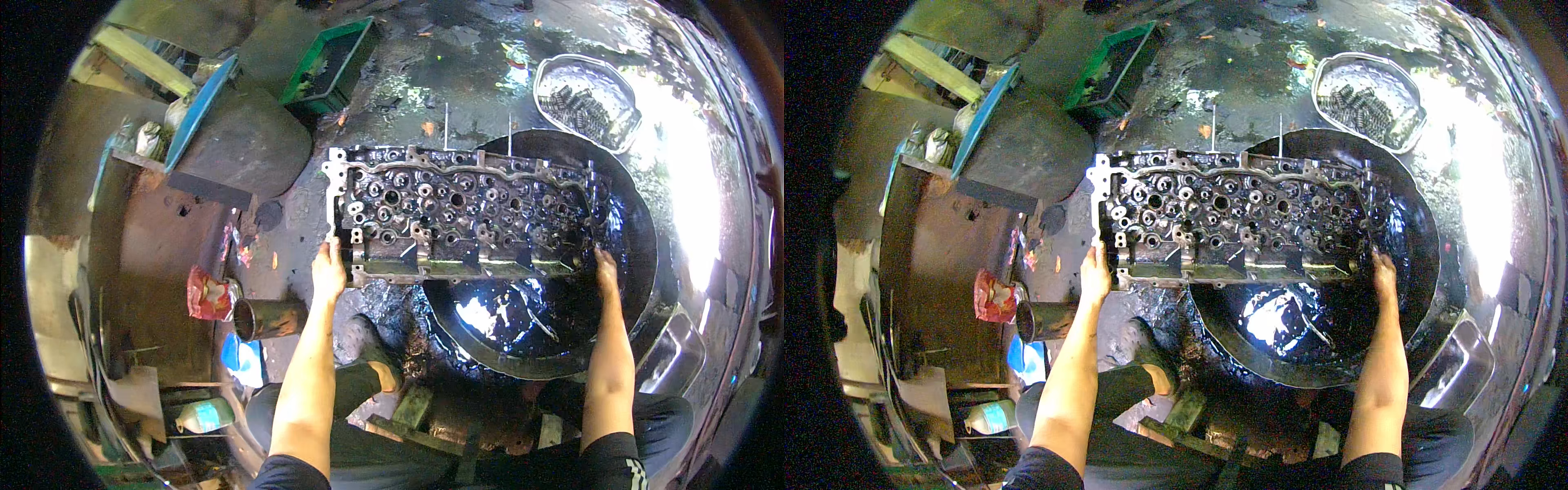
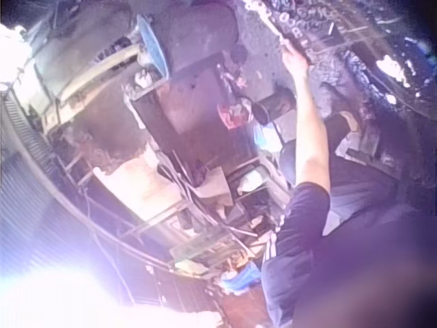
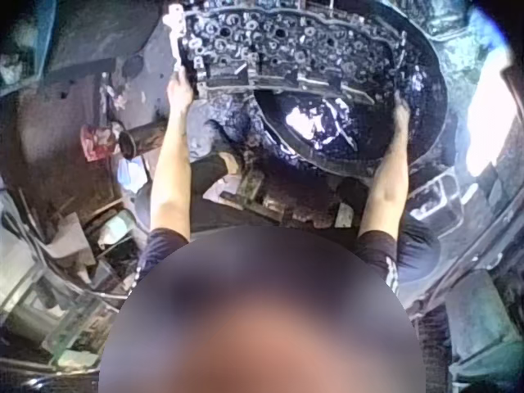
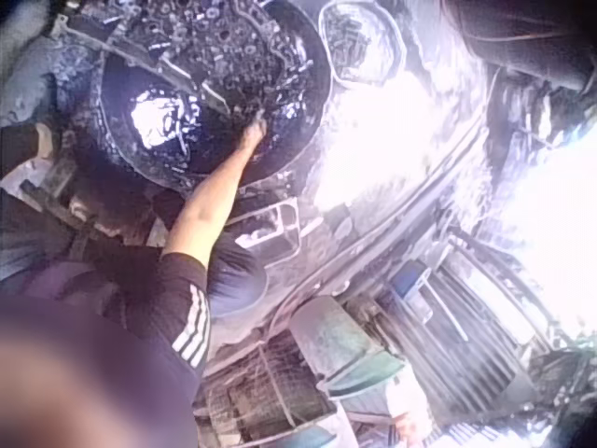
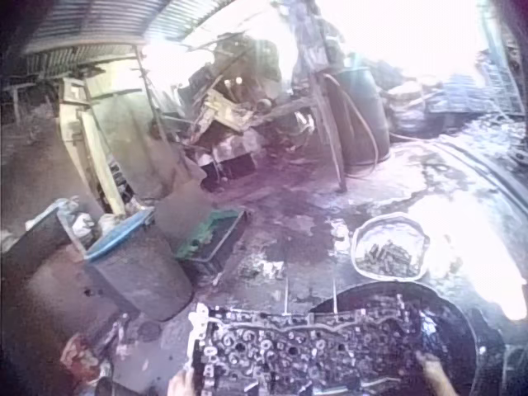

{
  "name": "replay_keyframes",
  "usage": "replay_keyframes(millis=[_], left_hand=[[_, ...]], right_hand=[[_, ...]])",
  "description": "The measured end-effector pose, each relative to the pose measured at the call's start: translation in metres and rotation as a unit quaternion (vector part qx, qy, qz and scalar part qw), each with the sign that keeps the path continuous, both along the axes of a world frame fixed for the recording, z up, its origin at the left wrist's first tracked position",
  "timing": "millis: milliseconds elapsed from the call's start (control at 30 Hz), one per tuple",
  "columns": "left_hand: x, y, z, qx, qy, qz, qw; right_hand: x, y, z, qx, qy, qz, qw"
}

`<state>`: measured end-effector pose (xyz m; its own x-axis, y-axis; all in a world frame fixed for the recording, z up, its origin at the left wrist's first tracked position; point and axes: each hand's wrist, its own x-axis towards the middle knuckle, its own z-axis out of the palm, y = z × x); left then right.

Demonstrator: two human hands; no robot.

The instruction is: The person scrubs a cylinder head with a brush in a basin of dark liquid, then rinses it with a hose. They walk through a workshop, dry their hands with a cloth, and wipe the cylinder head with the cloth. Another person is seen working on a separate cylinder head nearby.

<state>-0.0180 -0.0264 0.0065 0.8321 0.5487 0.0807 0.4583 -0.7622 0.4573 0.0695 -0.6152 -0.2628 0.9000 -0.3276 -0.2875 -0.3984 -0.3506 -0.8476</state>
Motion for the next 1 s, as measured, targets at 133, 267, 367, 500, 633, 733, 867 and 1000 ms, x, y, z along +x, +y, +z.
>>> replay_keyframes(millis=[133,267,367,500,633,733,867,1000], left_hand=[[0.000,-0.004,0.004,-0.022,-0.002,0.014,1.000],[0.000,-0.005,0.008,-0.040,0.023,0.015,0.999],[0.001,-0.004,0.007,-0.053,0.009,-0.003,0.999],[0.001,0.001,0.003,-0.065,0.008,-0.005,0.998],[0.001,0.005,-0.001,-0.071,0.014,-0.014,0.997],[0.000,0.004,-0.001,-0.074,0.013,-0.009,0.997],[-0.001,0.007,0.001,-0.118,0.012,-0.007,0.993],[-0.001,0.016,-0.001,-0.220,0.017,0.005,0.975]], right_hand=[[-0.008,-0.026,-0.007,-0.097,-0.018,0.029,0.995],[-0.011,-0.019,0.029,-0.203,-0.021,-0.016,0.979],[-0.013,-0.002,0.063,-0.191,0.024,-0.054,0.980],[-0.024,0.002,0.069,-0.288,0.089,-0.028,0.953],[-0.035,0.005,0.061,-0.258,0.138,0.052,0.955],[-0.038,0.031,0.078,-0.286,0.102,-0.003,0.953],[-0.040,0.072,0.100,-0.219,0.038,-0.002,0.975],[-0.057,0.071,0.085,-0.301,0.156,-0.043,0.940]])
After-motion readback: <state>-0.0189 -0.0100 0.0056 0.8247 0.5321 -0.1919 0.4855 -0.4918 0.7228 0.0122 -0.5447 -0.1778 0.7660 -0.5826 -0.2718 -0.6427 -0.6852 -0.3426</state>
